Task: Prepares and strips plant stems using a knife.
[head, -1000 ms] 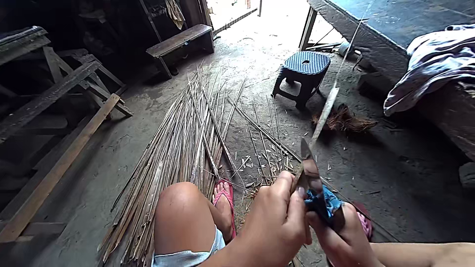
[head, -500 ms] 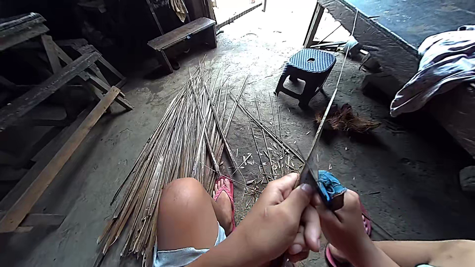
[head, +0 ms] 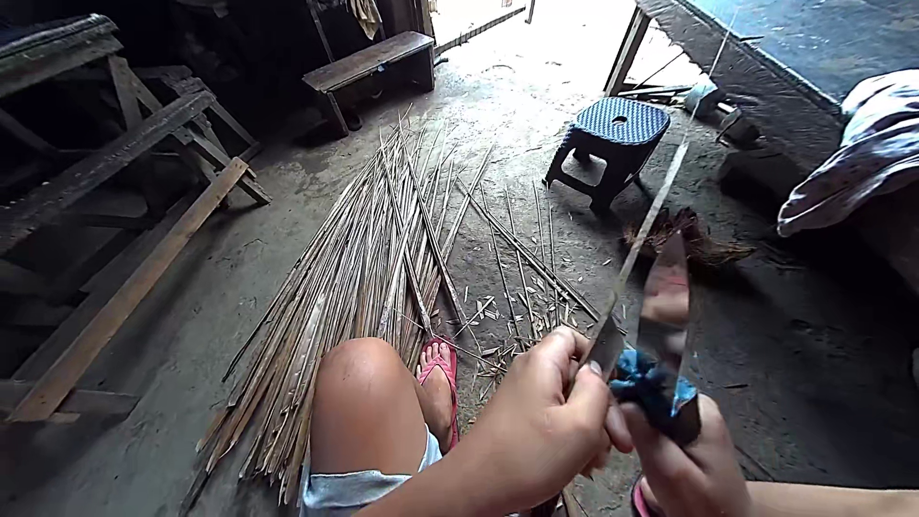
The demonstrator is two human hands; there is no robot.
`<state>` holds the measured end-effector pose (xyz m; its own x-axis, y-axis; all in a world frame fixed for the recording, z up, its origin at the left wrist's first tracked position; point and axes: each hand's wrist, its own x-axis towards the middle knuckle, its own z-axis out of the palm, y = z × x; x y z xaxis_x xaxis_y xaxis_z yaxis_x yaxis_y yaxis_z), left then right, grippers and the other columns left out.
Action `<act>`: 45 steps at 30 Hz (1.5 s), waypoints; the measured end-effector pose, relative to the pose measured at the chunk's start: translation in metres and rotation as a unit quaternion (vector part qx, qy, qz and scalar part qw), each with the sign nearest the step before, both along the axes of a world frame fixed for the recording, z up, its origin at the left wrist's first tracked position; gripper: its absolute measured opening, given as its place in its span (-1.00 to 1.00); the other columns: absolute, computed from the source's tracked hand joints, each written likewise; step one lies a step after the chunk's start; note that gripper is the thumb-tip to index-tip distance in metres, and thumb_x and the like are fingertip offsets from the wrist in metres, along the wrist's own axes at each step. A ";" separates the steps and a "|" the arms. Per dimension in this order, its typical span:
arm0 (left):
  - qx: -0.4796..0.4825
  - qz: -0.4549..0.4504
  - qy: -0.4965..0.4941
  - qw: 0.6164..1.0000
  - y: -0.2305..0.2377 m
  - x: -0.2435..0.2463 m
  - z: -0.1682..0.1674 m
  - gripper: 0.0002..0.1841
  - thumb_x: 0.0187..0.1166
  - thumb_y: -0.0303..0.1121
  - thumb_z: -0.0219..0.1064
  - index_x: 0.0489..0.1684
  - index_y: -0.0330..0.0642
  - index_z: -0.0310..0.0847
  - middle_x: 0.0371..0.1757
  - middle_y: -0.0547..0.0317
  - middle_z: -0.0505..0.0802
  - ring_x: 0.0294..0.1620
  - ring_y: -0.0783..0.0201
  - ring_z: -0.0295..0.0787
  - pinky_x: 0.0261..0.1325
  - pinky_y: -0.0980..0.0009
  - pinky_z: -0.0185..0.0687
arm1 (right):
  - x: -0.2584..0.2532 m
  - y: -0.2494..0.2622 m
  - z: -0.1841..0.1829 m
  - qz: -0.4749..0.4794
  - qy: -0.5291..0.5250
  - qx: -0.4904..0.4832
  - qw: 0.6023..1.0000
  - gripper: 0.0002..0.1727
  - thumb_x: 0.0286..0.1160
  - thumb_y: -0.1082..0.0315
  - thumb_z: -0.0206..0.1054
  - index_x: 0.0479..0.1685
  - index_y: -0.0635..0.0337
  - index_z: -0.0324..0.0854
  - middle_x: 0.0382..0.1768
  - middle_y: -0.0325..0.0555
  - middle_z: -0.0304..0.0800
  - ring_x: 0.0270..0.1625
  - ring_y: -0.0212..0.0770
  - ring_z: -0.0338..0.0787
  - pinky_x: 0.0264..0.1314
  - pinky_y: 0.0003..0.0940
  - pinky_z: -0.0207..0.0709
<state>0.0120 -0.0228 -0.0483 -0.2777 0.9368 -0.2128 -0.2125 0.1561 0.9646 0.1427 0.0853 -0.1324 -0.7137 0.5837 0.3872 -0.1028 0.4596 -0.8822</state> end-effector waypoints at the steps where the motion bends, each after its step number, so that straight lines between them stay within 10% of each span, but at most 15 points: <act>1: 0.007 0.005 0.018 1.000 0.000 0.002 -0.001 -0.89 0.75 -0.53 -0.09 -0.06 -0.18 0.33 -0.59 0.45 0.61 -0.69 0.67 0.50 -0.60 0.73 0.44 | 0.000 -0.004 0.001 0.020 0.015 0.002 1.000 -0.62 0.71 0.03 0.17 -0.34 0.13 0.59 -0.64 -0.44 0.59 -0.52 -0.76 0.58 -0.42 -0.76 0.51; 15: 0.069 0.061 0.116 0.989 0.000 0.019 0.000 -0.97 0.61 -0.52 0.09 -0.19 -0.23 0.41 -0.67 0.42 0.57 -0.75 0.62 0.47 -0.66 0.66 0.44 | -0.003 -0.007 0.002 0.018 0.082 0.053 0.995 -0.77 0.72 0.15 0.20 -0.16 0.13 0.55 -0.31 -0.54 0.76 -0.06 -0.99 0.62 0.09 -0.95 0.48; 26: 0.024 0.013 -0.188 0.982 -0.001 0.003 0.013 -0.72 0.88 -0.46 -0.30 -0.11 -0.14 0.35 -0.75 0.45 0.56 -0.84 0.73 0.37 -0.76 0.82 0.28 | -0.016 0.013 -0.020 -0.160 -0.043 0.160 0.973 -0.65 0.45 0.18 0.19 -0.54 0.28 0.59 -0.70 -0.25 0.60 -0.57 -0.63 0.57 -0.45 -0.67 0.44; 29: 0.016 -0.002 -0.194 0.981 -0.001 0.000 0.010 -0.71 0.87 -0.41 -0.37 0.07 -0.12 0.32 -0.75 0.44 0.51 -0.85 0.71 0.33 -0.76 0.80 0.26 | -0.015 0.030 -0.006 -0.236 -0.079 0.089 0.964 -0.68 0.42 0.34 0.17 -0.31 0.53 0.63 -0.59 -0.19 0.62 -0.54 -0.59 0.58 -0.42 -0.57 0.47; 35: -0.013 0.039 -0.127 0.991 0.000 -0.003 0.006 -0.82 0.75 -0.63 -0.14 0.02 -0.23 0.35 -0.52 0.44 0.65 -0.63 0.71 0.46 -0.54 0.78 0.38 | 0.001 0.021 0.011 -0.079 0.038 -0.053 0.995 -0.85 0.44 0.42 0.22 -0.09 0.15 0.62 -0.41 -0.72 0.71 -0.43 -0.84 0.60 -0.36 -0.81 0.50; 39: 0.020 0.007 -0.026 0.999 0.001 0.000 -0.002 -0.95 0.79 -0.52 -0.03 0.00 -0.20 0.31 -0.59 0.41 0.67 -0.66 0.61 0.64 -0.55 0.68 0.60 | 0.008 0.003 0.002 0.042 0.015 -0.039 0.998 -0.74 0.71 0.03 0.24 -0.20 -0.02 0.63 -0.53 -0.58 0.65 -0.43 -0.80 0.61 -0.33 -0.75 0.55; 45: 0.075 0.027 0.032 0.996 0.002 0.009 -0.006 -0.97 0.73 -0.51 0.04 -0.09 -0.19 0.36 -0.65 0.46 0.57 -0.74 0.65 0.51 -0.66 0.70 0.50 | 0.008 -0.007 0.004 0.024 0.025 0.018 0.999 -0.77 0.68 0.21 0.21 -0.29 0.17 0.56 -0.52 -0.42 0.69 -0.39 -0.83 0.64 -0.26 -0.83 0.55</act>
